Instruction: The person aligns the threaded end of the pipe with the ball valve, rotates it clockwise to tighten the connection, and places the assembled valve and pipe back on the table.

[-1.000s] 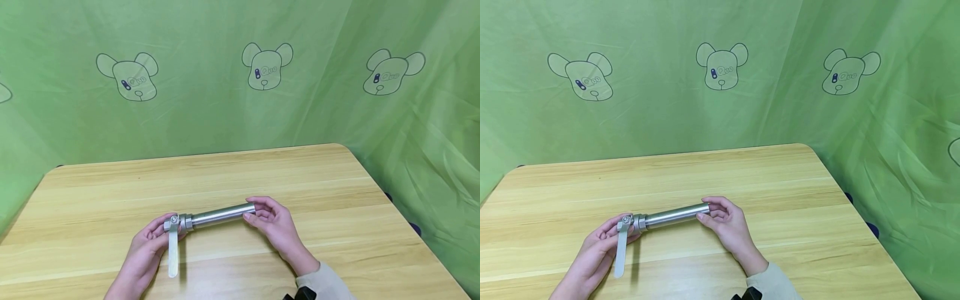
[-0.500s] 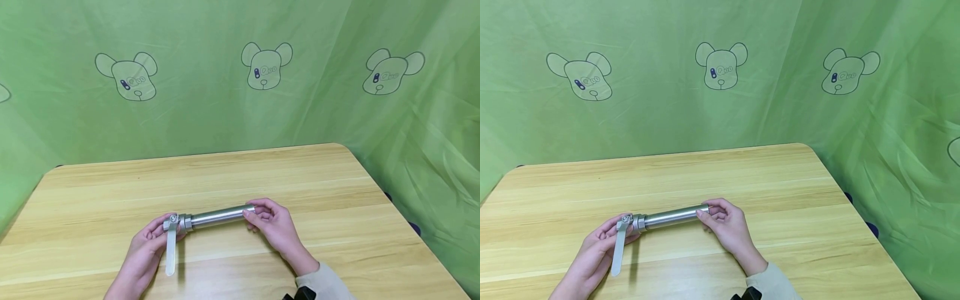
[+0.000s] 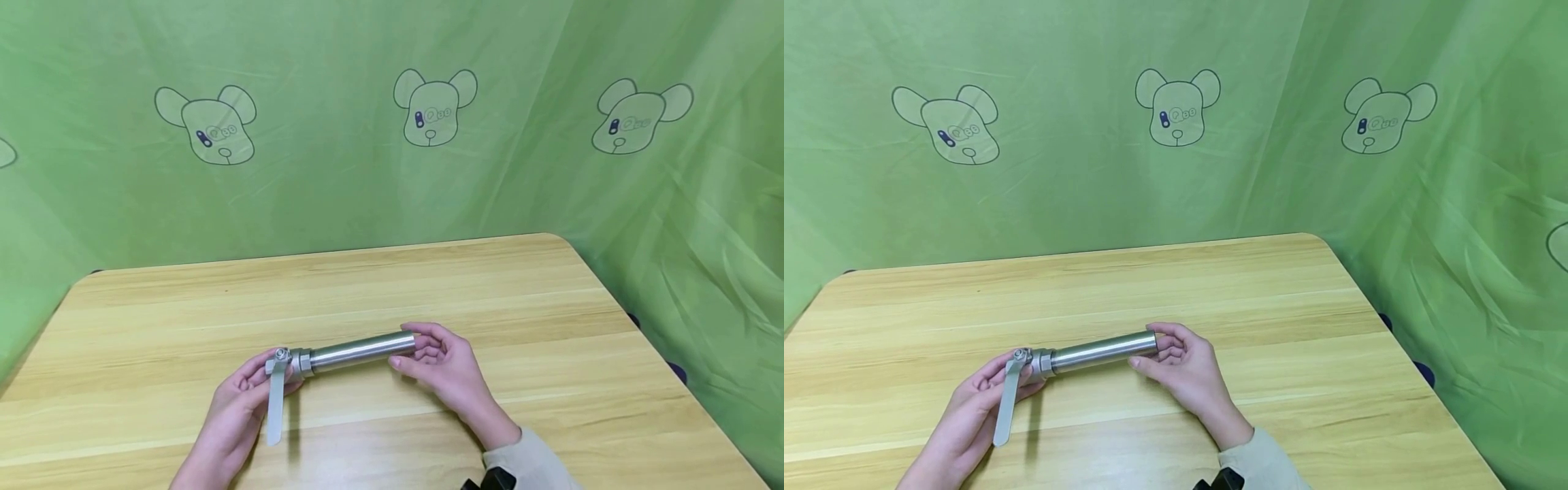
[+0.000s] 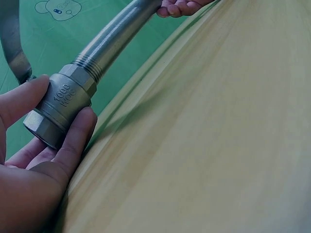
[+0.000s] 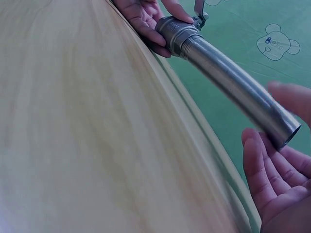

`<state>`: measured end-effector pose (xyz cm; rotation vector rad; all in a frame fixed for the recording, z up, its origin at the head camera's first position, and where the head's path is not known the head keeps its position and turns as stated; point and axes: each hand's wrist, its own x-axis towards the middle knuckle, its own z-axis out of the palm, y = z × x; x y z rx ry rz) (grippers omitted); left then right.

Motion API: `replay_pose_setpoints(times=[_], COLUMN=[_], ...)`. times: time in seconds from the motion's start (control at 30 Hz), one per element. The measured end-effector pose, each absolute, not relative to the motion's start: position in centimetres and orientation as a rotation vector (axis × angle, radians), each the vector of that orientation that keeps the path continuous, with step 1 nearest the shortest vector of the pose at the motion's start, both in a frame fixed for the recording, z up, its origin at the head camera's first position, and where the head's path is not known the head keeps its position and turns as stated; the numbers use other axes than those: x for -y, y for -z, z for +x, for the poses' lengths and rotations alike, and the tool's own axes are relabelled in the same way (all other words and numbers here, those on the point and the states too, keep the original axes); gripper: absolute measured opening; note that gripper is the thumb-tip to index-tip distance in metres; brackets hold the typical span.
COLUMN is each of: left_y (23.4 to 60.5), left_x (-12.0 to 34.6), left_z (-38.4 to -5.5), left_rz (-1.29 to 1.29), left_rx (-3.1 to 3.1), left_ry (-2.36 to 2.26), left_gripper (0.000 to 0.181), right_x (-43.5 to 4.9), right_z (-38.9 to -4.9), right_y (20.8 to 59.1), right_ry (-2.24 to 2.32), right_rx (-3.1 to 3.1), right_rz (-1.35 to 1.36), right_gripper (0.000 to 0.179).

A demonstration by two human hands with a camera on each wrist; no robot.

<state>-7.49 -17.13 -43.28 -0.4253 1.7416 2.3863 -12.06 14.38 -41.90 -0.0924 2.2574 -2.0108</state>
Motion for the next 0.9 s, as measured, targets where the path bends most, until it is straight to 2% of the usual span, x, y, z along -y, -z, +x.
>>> replay_pose_setpoints(times=[0.2, 0.47, 0.9], left_y=[43.46, 43.24, 43.23], left_x=[17.28, 17.02, 16.92], left_z=[-7.48, -7.49, -7.4], left_rz=[-0.418, -0.411, -0.41], left_rx=[-1.738, -1.748, -1.758], left_ry=[-2.388, -2.389, -2.379], left_gripper=[0.056, 0.053, 0.05], right_x=[-14.44, -14.5, -14.4], right_z=[-12.05, -12.12, -12.17], right_y=[42.15, 42.32, 42.29], right_ry=[2.008, 2.133, 2.121], right_rx=[-2.294, -2.078, -2.058], right_rz=[-0.164, -0.231, -0.149], right_gripper=[0.049, 0.054, 0.052])
